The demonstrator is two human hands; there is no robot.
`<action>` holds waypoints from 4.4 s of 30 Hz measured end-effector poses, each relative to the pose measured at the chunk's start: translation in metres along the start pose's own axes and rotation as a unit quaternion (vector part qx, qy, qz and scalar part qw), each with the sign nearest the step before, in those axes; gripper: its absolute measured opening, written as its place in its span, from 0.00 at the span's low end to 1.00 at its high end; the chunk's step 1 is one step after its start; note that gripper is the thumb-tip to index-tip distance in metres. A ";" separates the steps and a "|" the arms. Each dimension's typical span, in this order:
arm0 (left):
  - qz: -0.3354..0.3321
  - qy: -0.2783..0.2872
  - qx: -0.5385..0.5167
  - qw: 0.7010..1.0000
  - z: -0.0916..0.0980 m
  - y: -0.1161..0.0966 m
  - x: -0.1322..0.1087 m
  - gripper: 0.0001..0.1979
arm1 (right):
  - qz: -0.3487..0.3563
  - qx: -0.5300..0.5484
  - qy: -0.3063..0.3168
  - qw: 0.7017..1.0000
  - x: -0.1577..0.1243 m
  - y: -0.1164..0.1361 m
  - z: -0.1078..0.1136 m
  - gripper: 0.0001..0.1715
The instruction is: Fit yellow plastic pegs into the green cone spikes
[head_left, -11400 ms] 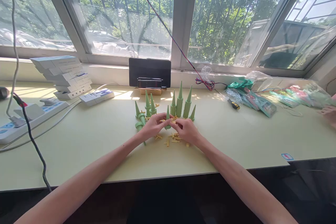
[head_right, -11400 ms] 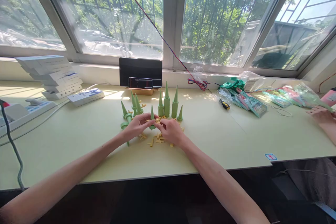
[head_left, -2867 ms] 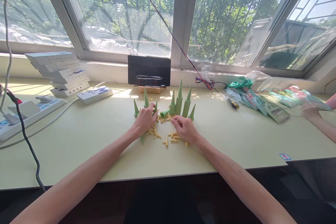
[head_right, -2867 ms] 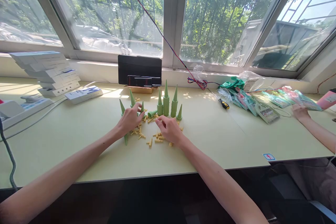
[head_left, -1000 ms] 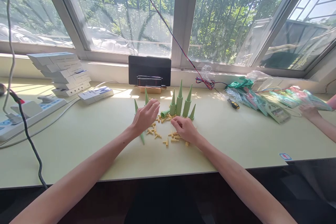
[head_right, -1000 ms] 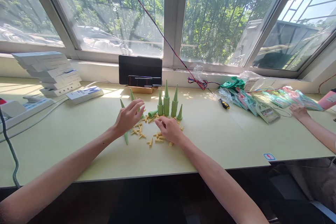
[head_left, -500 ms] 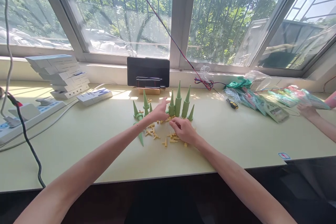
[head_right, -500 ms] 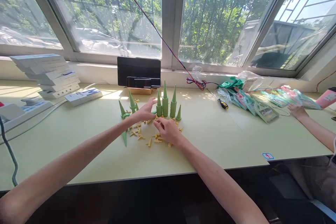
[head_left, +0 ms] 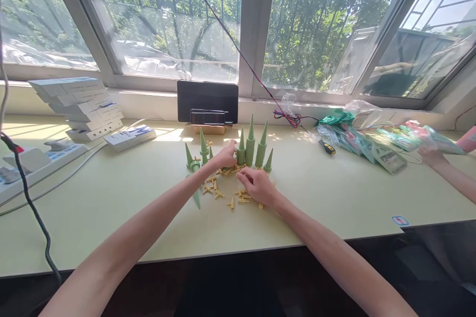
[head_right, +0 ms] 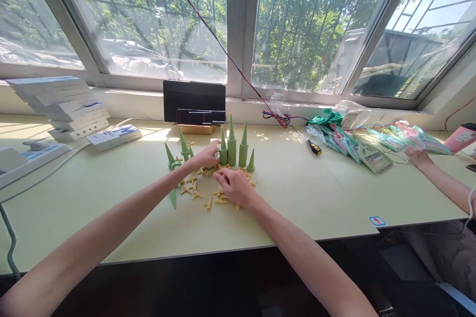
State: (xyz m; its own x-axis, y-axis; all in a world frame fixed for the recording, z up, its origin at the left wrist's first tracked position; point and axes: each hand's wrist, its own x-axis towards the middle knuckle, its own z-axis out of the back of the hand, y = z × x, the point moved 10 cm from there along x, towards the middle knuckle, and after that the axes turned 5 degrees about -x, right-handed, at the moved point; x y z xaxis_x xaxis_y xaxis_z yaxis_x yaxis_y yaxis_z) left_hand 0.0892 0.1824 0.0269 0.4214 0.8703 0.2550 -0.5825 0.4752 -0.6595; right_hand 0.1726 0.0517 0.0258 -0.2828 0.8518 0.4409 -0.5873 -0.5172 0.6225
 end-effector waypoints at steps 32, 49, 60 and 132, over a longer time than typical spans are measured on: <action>-0.023 0.004 0.141 0.990 0.001 0.008 -0.026 0.16 | 0.005 -0.005 0.020 1.000 0.001 0.001 -0.005 0.19; -0.008 -0.024 0.156 0.987 0.007 0.001 -0.036 0.10 | 0.009 -0.016 0.023 1.000 0.000 0.002 -0.005 0.21; -0.182 -0.156 0.110 0.965 0.052 -0.068 -0.083 0.11 | 0.014 -0.007 0.013 1.000 0.000 0.003 -0.003 0.21; -0.232 -0.029 0.006 0.972 -0.005 -0.070 -0.118 0.09 | -0.049 -0.123 -0.208 0.969 0.085 0.015 0.125 0.12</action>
State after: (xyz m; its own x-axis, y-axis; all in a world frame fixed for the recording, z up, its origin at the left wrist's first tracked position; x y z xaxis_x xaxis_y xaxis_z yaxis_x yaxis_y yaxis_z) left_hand 0.0839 0.0462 0.0390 0.6012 0.5667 0.5633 -0.3464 0.8201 -0.4554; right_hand 0.2350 0.1061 0.1534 0.0831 0.7620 0.6422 -0.7737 -0.3568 0.5235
